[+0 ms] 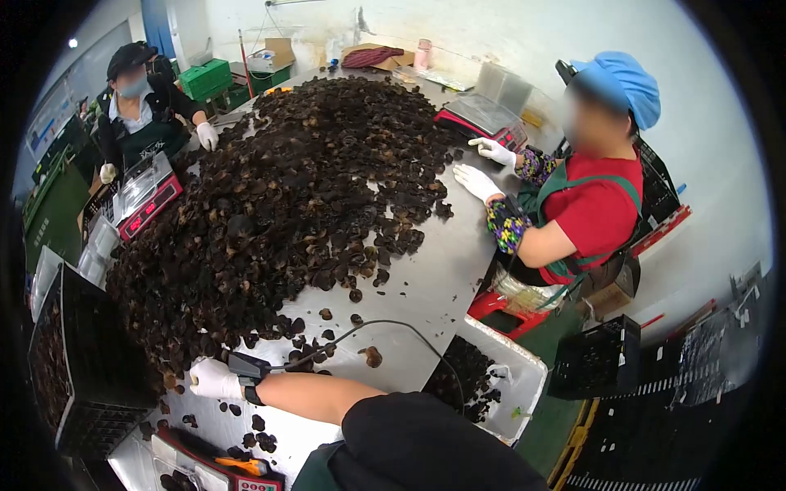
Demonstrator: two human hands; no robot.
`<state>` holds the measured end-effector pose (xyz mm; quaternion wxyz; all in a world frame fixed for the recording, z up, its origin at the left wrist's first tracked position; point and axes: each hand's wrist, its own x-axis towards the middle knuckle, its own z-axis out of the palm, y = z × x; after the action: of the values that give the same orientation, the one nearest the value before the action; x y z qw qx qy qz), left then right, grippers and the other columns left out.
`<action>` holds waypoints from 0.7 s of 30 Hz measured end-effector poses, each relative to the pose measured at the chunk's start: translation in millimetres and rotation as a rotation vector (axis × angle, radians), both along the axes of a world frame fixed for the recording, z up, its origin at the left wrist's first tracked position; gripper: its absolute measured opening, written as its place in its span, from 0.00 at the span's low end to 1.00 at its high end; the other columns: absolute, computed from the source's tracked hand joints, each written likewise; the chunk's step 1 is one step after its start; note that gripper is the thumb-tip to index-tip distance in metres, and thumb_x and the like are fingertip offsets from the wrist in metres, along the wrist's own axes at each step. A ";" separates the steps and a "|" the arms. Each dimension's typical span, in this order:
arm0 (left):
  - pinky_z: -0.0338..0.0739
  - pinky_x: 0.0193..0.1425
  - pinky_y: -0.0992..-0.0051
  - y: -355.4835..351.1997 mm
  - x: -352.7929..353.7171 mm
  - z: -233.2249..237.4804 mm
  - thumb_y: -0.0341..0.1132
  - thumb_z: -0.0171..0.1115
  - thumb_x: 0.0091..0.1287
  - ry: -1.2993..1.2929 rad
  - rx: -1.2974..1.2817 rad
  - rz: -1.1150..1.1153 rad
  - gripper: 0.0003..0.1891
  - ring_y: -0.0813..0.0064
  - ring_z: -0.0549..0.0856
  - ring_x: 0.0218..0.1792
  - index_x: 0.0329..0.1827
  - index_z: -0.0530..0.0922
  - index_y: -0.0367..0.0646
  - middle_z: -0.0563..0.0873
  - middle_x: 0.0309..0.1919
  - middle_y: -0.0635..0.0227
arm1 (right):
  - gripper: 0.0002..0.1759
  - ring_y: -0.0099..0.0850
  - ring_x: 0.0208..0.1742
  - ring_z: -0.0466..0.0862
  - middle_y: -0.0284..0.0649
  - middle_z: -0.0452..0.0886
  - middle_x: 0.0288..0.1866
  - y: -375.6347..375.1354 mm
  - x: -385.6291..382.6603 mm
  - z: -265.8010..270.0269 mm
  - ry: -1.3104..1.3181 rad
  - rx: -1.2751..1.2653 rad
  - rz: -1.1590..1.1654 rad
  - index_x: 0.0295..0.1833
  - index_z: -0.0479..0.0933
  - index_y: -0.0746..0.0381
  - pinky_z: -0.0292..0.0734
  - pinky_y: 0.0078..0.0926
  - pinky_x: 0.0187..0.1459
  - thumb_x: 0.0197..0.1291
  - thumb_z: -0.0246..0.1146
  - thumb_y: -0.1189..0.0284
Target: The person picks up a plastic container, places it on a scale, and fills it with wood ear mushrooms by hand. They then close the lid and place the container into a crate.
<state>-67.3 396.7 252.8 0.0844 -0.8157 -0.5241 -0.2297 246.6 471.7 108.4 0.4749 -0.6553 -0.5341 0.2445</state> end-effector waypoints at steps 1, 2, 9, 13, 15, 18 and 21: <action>0.71 0.67 0.54 -1.3 7.9 7.0 0.34 0.56 0.72 0.023 -0.051 -0.062 0.20 0.45 0.80 0.58 0.63 0.77 0.34 0.83 0.55 0.44 | 0.10 0.43 0.32 0.85 0.45 0.84 0.31 -7.1 2.0 7.1 0.053 -0.031 0.031 0.28 0.80 0.61 0.79 0.43 0.36 0.53 0.64 0.66; 0.72 0.66 0.55 -4.9 13.7 16.6 0.34 0.56 0.72 0.051 -0.100 -0.101 0.20 0.45 0.80 0.57 0.64 0.77 0.34 0.83 0.56 0.44 | 0.11 0.43 0.31 0.85 0.46 0.85 0.30 -14.0 -1.8 12.6 0.110 -0.061 0.084 0.29 0.80 0.62 0.79 0.43 0.36 0.54 0.63 0.65; 0.57 0.77 0.65 -4.8 -29.7 -6.7 0.43 0.45 0.81 -0.655 -0.162 0.213 0.25 0.60 0.69 0.72 0.72 0.68 0.35 0.73 0.69 0.53 | 0.13 0.30 0.33 0.83 0.43 0.84 0.31 -22.1 -28.6 113.1 0.281 -0.075 0.435 0.36 0.81 0.65 0.77 0.32 0.38 0.62 0.64 0.65; 0.59 0.77 0.69 -15.3 -57.0 -15.2 0.39 0.42 0.82 -0.880 -0.143 0.275 0.23 0.67 0.70 0.72 0.72 0.68 0.34 0.74 0.69 0.57 | 0.12 0.31 0.36 0.83 0.43 0.83 0.33 1.9 -104.2 127.2 0.335 0.082 0.550 0.39 0.81 0.66 0.76 0.30 0.40 0.64 0.65 0.66; 0.59 0.77 0.68 -22.1 -58.4 -24.8 0.32 0.47 0.77 -0.797 -0.149 0.298 0.22 0.64 0.71 0.71 0.72 0.68 0.34 0.74 0.68 0.55 | 0.11 0.42 0.38 0.84 0.46 0.83 0.35 5.5 -140.2 134.9 0.271 0.199 0.586 0.38 0.81 0.64 0.78 0.35 0.43 0.62 0.66 0.66; 0.58 0.78 0.67 -31.1 -42.9 -29.5 0.24 0.49 0.67 -0.676 -0.219 0.328 0.28 0.61 0.70 0.73 0.73 0.66 0.34 0.73 0.69 0.52 | 0.12 0.40 0.50 0.82 0.45 0.83 0.46 6.8 -175.9 121.5 -0.086 0.264 0.767 0.43 0.82 0.63 0.75 0.37 0.56 0.63 0.66 0.64; 0.53 0.80 0.65 -31.4 -42.6 -48.4 0.17 0.48 0.61 -0.668 -0.254 0.220 0.35 0.59 0.65 0.75 0.76 0.60 0.36 0.68 0.72 0.52 | 0.19 0.45 0.63 0.76 0.45 0.79 0.60 1.4 -180.9 94.5 -0.305 0.285 0.867 0.56 0.81 0.58 0.68 0.42 0.67 0.64 0.63 0.61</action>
<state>-109.9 365.3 204.4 -0.1687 -0.6385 -0.6317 -0.4060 65.7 473.1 202.9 0.3306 -0.3290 -0.8499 0.2453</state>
